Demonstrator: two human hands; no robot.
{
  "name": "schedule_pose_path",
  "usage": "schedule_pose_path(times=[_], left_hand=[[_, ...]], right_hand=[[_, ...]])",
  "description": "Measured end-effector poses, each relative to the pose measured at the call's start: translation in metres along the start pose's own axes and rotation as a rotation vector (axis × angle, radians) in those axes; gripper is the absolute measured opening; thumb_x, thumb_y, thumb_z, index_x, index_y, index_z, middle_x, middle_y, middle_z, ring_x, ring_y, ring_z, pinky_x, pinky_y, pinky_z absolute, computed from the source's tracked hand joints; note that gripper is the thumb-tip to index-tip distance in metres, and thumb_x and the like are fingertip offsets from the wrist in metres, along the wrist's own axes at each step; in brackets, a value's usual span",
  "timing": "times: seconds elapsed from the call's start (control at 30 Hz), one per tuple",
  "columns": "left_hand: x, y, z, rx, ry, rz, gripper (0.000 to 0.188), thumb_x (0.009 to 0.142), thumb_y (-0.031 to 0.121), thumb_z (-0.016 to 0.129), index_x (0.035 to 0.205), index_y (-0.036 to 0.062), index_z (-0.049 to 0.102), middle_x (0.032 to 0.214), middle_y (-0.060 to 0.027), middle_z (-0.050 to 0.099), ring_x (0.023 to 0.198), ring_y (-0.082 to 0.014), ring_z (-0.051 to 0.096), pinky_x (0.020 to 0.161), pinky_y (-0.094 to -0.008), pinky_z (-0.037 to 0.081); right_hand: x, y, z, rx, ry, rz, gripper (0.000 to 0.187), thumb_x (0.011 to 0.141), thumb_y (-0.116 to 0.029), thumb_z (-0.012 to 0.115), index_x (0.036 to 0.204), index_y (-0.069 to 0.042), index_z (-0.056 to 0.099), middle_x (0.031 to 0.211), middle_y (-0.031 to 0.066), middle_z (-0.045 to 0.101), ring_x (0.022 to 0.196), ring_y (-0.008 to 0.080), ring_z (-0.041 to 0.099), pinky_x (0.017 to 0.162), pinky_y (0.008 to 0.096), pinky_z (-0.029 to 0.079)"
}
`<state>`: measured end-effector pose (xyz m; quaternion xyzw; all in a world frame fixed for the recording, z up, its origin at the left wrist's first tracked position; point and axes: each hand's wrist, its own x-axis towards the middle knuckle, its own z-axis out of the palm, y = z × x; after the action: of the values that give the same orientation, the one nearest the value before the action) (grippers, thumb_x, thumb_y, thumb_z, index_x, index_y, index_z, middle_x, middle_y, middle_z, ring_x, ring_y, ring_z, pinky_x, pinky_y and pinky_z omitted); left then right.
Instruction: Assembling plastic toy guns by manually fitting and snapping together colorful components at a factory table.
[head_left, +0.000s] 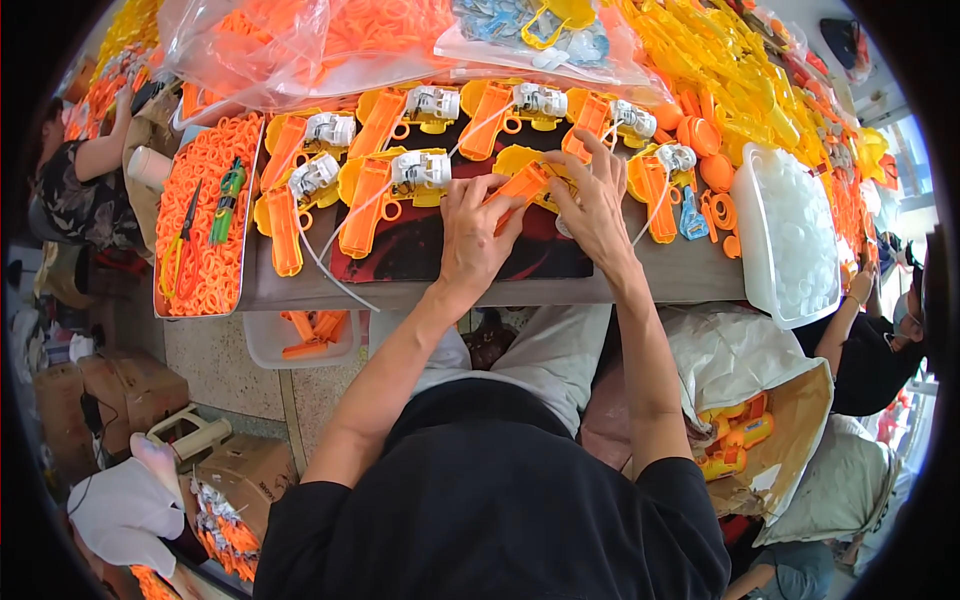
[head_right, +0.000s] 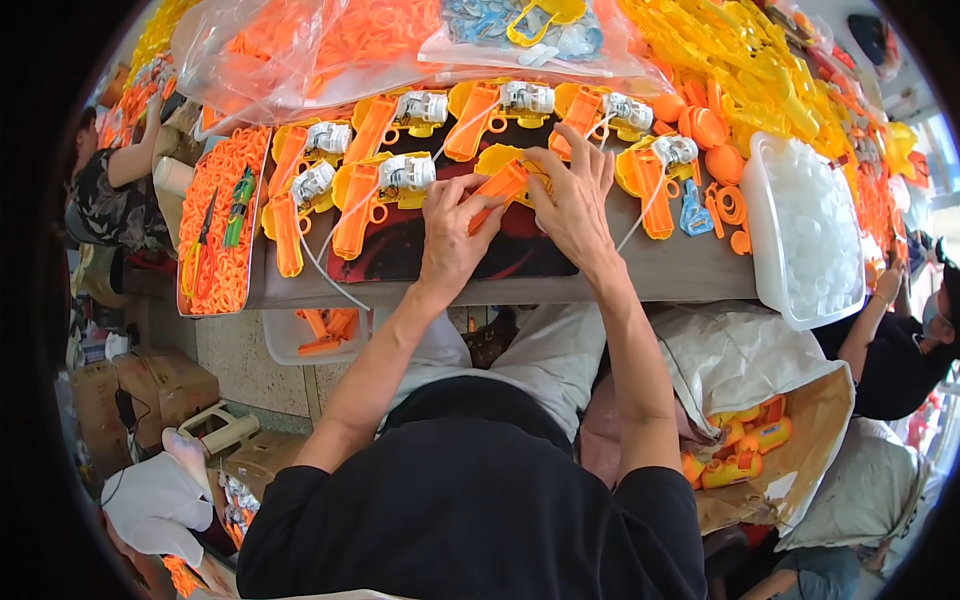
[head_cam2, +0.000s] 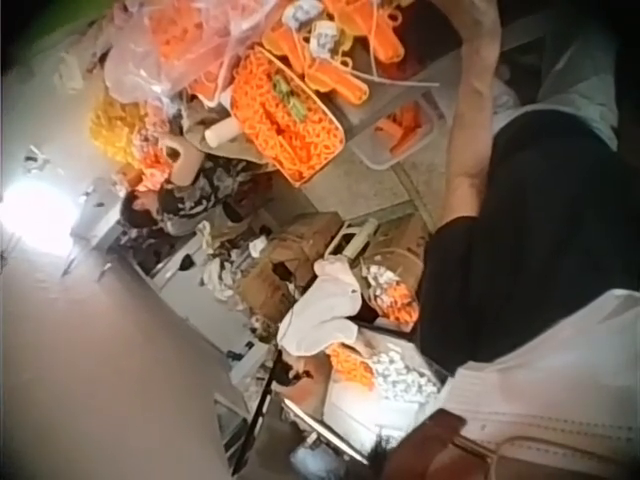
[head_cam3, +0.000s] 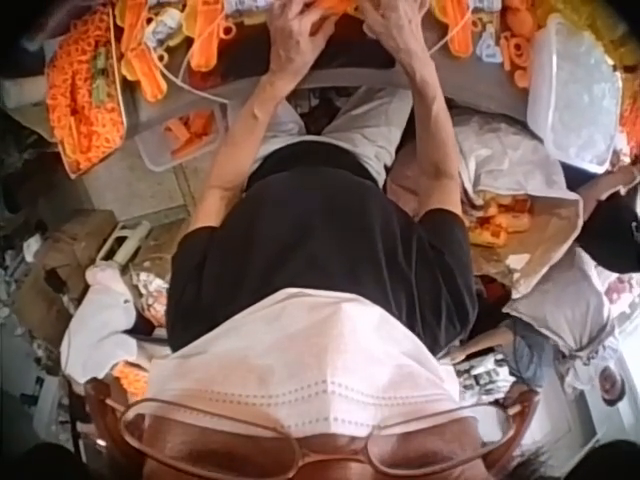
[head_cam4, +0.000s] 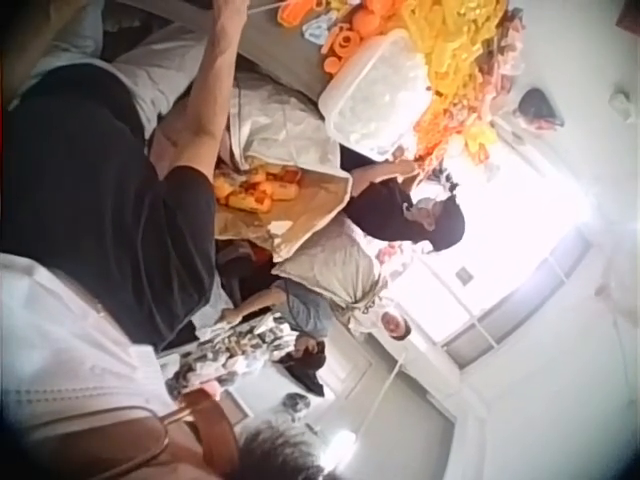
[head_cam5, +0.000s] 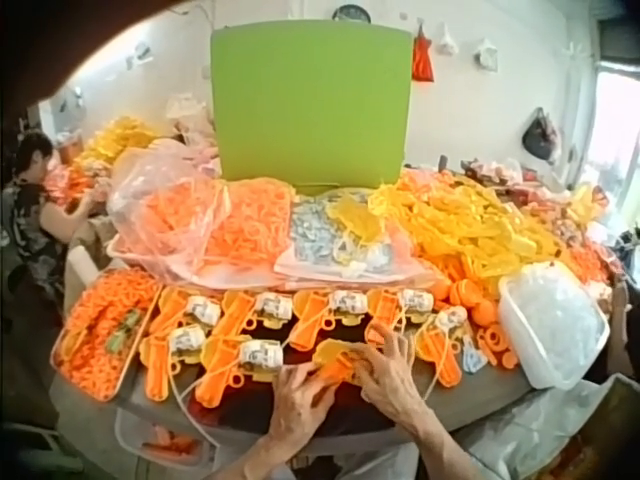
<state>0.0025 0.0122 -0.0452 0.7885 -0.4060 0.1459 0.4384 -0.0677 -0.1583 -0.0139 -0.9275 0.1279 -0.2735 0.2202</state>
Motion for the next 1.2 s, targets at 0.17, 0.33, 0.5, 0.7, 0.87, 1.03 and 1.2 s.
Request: schedule_pose_path(times=[0.17,0.33,0.5,0.7,0.87,1.03,1.2], left_hand=[[0.001,0.004,-0.002,-0.025,-0.015,-0.023,0.018,0.080,0.008,0.080,0.097,0.0083,0.076,0.115,-0.0041,0.063,0.105,-0.0268,0.054,0.094,-0.0409,0.043],[-0.001,-0.003,-0.001,-0.107,-0.009,-0.034,0.018,0.080,0.010,0.080,0.097,0.0079,0.076,0.112,-0.0045,0.064,0.105,-0.0266,0.054,0.095,-0.0415,0.042],[-0.001,0.000,0.006,-0.220,0.071,-0.144,0.018,0.082,0.012,0.081,0.098,0.0074,0.076,0.110,-0.0050,0.066,0.100,-0.0260,0.055,0.095,-0.0401,0.041],[0.000,0.004,0.015,-0.141,0.101,-0.146,0.015,0.083,0.013,0.081,0.097,0.0097,0.077,0.113,-0.0029,0.065,0.101,-0.0244,0.054,0.091,-0.0391,0.041],[0.002,0.011,0.012,0.037,0.049,-0.081,0.017,0.081,0.014,0.081,0.097,0.0093,0.077,0.115,-0.0018,0.064,0.101,-0.0243,0.054,0.086,-0.0402,0.040],[0.014,0.017,-0.005,0.244,-0.054,0.058,0.015,0.083,0.015,0.077,0.096,0.0085,0.077,0.117,-0.0024,0.063,0.103,-0.0259,0.054,0.087,-0.0412,0.041],[0.045,0.018,-0.002,0.157,0.039,0.245,0.017,0.086,0.012,0.073,0.103,0.0076,0.072,0.116,-0.0057,0.062,0.110,-0.0275,0.056,0.094,-0.0428,0.043]], right_hand=[[0.015,0.010,-0.005,0.038,-0.202,-0.001,0.027,0.094,-0.020,0.062,0.114,-0.009,0.076,0.142,0.0132,0.055,0.131,0.0341,0.043,0.115,0.0477,0.029],[-0.006,0.015,-0.009,0.039,-0.116,0.008,0.031,0.099,-0.024,0.059,0.120,-0.008,0.076,0.143,0.0153,0.055,0.134,0.0351,0.041,0.116,0.0464,0.029],[-0.013,0.010,-0.008,0.096,-0.074,0.045,0.033,0.103,-0.023,0.054,0.122,-0.006,0.074,0.143,0.0151,0.055,0.135,0.0347,0.041,0.116,0.0455,0.029],[-0.018,0.012,0.003,0.121,0.022,0.046,0.032,0.104,-0.024,0.054,0.119,-0.005,0.074,0.140,0.0142,0.058,0.134,0.0335,0.043,0.114,0.0450,0.030],[-0.019,0.009,0.002,0.102,0.028,0.070,0.033,0.104,-0.026,0.054,0.118,-0.005,0.075,0.139,0.0145,0.058,0.134,0.0333,0.043,0.116,0.0461,0.028],[-0.019,0.005,-0.001,0.009,-0.034,0.058,0.035,0.105,-0.029,0.054,0.118,-0.005,0.075,0.138,0.0143,0.058,0.136,0.0335,0.042,0.121,0.0535,0.019],[-0.019,0.007,-0.002,-0.039,-0.048,0.045,0.036,0.104,-0.030,0.054,0.116,-0.004,0.075,0.139,0.0141,0.057,0.137,0.0329,0.042,0.121,0.0564,0.016]])
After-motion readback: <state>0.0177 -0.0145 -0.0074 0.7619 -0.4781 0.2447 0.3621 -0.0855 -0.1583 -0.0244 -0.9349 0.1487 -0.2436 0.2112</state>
